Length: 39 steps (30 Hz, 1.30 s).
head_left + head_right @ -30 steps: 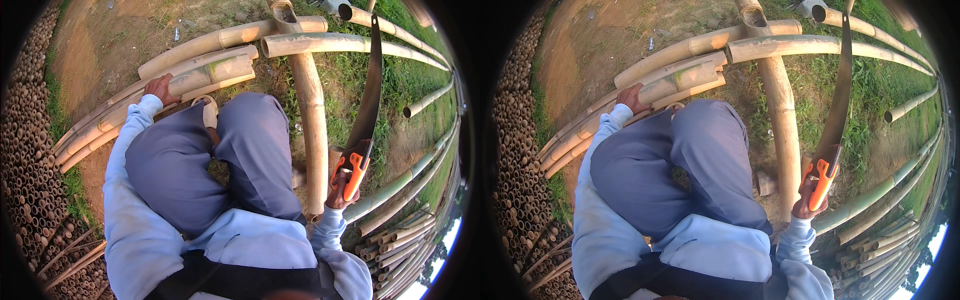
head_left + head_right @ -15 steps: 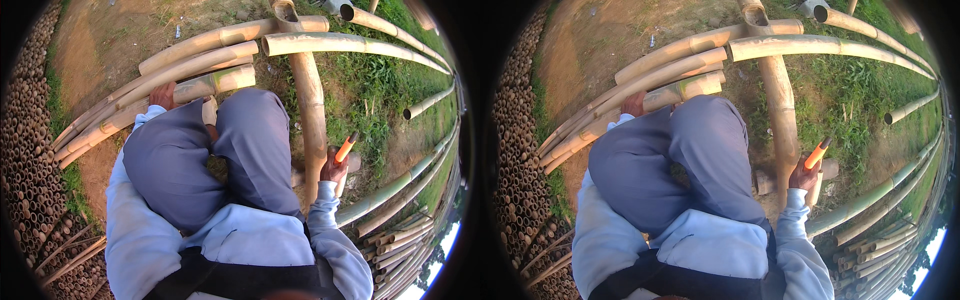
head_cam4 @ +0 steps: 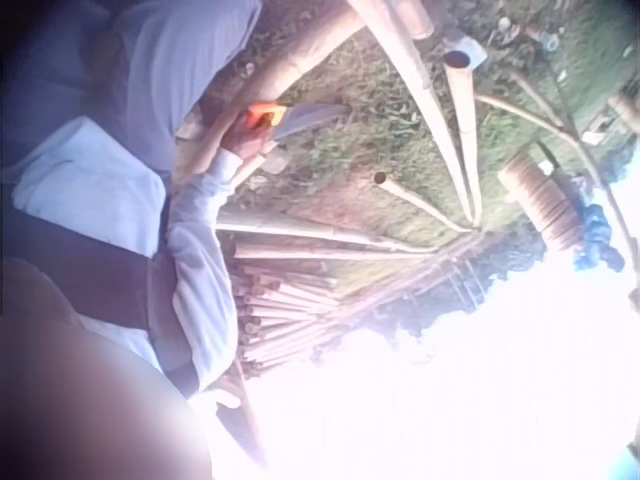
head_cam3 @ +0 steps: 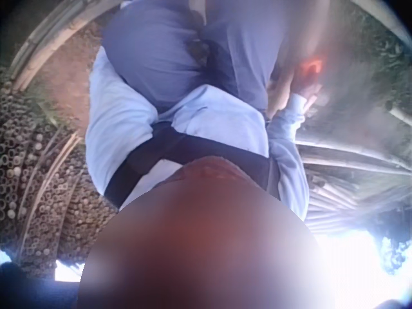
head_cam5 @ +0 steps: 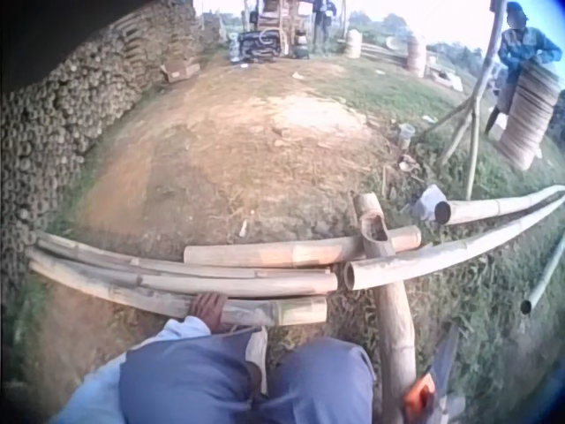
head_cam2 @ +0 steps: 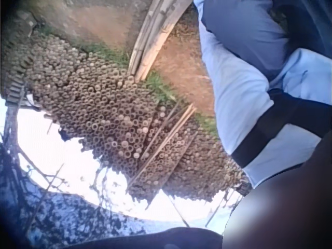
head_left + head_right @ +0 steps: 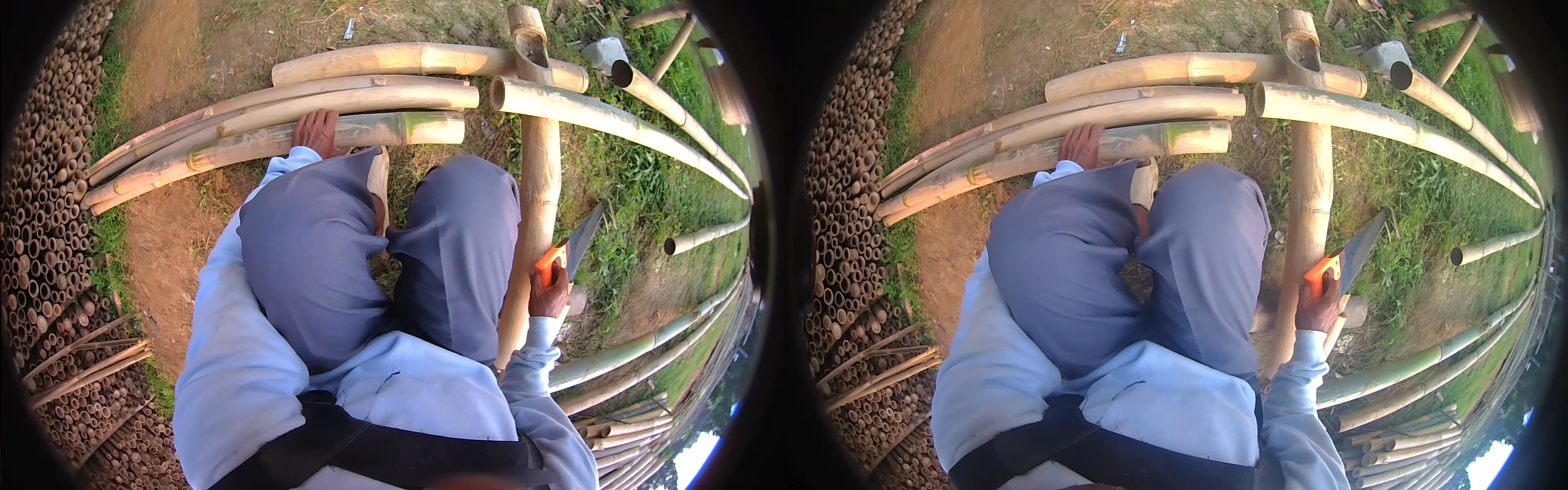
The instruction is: The person sits on the ground and uses a hand saw to cut bamboo poles into shorter sections. They repeatedly position the bamboo on a makeshift stand, saw through it, and then move the cut pieces aside.
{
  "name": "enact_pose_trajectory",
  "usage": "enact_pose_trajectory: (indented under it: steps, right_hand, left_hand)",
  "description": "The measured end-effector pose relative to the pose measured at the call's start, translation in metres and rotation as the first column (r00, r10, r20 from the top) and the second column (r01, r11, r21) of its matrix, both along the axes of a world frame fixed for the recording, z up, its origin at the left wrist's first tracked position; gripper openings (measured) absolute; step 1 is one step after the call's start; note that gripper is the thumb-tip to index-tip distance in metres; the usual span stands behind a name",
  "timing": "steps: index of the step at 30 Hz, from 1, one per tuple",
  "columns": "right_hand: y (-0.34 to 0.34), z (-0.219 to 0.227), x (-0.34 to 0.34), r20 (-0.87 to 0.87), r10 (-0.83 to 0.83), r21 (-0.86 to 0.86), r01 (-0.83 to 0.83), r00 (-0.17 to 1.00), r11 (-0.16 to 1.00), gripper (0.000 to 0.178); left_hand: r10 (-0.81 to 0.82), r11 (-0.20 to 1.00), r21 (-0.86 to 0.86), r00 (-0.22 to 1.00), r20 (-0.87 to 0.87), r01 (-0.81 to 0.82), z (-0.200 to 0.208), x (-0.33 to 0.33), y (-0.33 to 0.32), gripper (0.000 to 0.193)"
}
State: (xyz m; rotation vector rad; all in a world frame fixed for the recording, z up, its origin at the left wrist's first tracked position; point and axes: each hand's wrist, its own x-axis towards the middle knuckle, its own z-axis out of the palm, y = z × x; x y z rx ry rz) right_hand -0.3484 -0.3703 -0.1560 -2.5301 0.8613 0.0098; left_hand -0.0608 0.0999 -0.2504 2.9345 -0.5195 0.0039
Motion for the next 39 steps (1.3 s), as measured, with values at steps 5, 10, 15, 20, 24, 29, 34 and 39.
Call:
enact_pose_trajectory:
  steps: [5,10,15,20,24,29,34,39]
  right_hand:
    - [0.022,0.038,0.021,0.086,0.059,-0.217,-0.039,0.995,0.975,0.061]
    - [0.046,0.042,0.038,0.312,0.153,-0.079,-0.134,0.938,0.988,0.064]
    - [0.057,0.038,0.039,0.311,0.216,-0.103,-0.193,0.926,0.976,0.062]
    - [0.055,0.045,0.033,0.301,0.220,-0.058,-0.212,0.928,0.976,0.060]
    - [0.052,0.045,0.029,0.311,0.226,-0.034,-0.227,0.923,0.973,0.051]
    - [0.054,0.038,0.041,0.330,0.123,0.136,-0.176,0.936,0.975,0.057]
    - [0.048,0.031,0.092,0.493,0.379,0.002,-0.437,0.783,0.899,0.065]
    - [0.046,0.029,0.148,0.572,0.549,-0.099,-0.613,0.609,0.784,0.065]
  left_hand:
    - [-0.053,0.999,0.009,0.999,-0.009,0.053,0.004,0.002,0.002,0.089]
    - [-0.118,0.990,-0.080,0.993,0.010,0.119,0.008,0.015,0.005,0.080]
    - [0.081,0.989,-0.127,0.996,0.037,-0.076,-0.004,0.075,0.004,0.040]
    - [0.200,0.977,0.104,0.968,-0.153,-0.185,-0.021,0.113,0.009,0.031]
    - [0.365,0.921,0.185,0.925,-0.108,-0.342,-0.023,0.121,0.017,0.035]
    - [0.574,0.794,0.292,0.816,-0.072,-0.533,-0.018,0.133,0.047,0.052]
    - [0.654,0.747,0.284,0.742,-0.149,-0.601,-0.009,0.133,0.084,0.058]
    - [0.569,0.813,0.352,0.759,-0.316,-0.464,0.001,0.137,0.109,0.047]
